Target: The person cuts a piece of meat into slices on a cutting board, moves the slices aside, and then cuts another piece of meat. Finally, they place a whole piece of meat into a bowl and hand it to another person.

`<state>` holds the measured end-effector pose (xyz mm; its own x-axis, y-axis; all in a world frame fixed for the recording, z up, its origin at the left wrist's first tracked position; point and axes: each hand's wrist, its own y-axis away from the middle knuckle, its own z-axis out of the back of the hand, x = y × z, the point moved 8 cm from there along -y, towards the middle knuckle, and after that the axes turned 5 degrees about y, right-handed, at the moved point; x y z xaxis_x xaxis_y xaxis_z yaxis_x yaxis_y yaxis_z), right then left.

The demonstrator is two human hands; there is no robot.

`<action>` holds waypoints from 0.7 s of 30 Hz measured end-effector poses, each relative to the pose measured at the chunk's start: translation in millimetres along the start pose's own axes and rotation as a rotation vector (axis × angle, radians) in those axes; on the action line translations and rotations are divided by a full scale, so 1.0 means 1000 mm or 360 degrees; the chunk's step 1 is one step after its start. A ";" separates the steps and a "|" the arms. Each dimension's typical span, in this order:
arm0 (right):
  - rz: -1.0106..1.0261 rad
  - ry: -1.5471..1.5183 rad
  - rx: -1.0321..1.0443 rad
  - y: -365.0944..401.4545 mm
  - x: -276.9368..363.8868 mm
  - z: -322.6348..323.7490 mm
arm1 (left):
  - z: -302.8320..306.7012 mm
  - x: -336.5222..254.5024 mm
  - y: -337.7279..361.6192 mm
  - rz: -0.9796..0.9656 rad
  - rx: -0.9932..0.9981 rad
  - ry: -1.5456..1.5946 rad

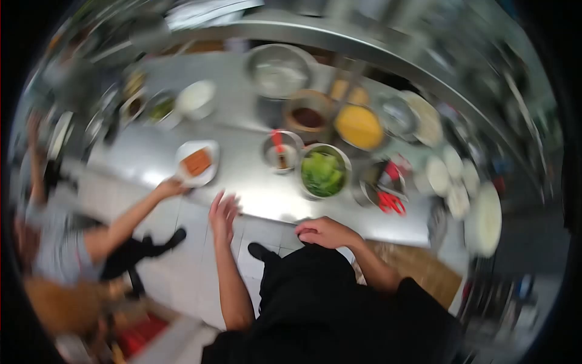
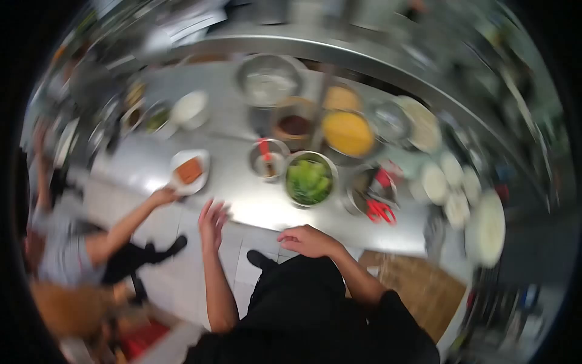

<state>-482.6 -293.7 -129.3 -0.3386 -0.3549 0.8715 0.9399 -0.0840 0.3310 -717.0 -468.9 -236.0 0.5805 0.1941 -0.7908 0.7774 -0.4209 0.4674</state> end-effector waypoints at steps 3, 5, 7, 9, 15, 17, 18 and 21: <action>-0.0362 -0.0497 0.0036 0.046 -0.006 0.016 | 0.042 0.045 0.038 0.0321 0.0467 -0.0225; -0.0506 -0.0494 -0.0347 0.108 -0.029 0.063 | 0.096 0.089 0.055 0.0577 0.0480 -0.0489; -0.0705 -0.0453 -0.0940 0.195 -0.066 0.128 | 0.172 0.134 0.064 0.0839 0.0329 -0.0946; -0.1060 -0.0313 -0.1609 0.303 -0.129 0.179 | 0.226 0.157 0.078 0.1010 0.0313 -0.1537; -0.1366 -0.1314 -0.2695 0.475 -0.329 0.215 | 0.281 0.158 0.107 0.1069 -0.0121 -0.1215; -0.1295 -0.1425 -0.2803 0.476 -0.344 0.225 | 0.274 0.158 0.109 0.1061 -0.0338 -0.1240; -0.1202 -0.1474 -0.2820 0.474 -0.352 0.232 | 0.253 0.154 0.114 0.1000 -0.0357 -0.1259; -0.0981 -0.1568 -0.2782 0.478 -0.393 0.250 | 0.191 0.161 0.120 0.0865 -0.0128 -0.1242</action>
<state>88.6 38.1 -223.5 0.0973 0.5005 0.8602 -0.4245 -0.7609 0.4907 -576.6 -657.6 -382.5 0.5645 -0.6683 -0.4845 0.4803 -0.2114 0.8513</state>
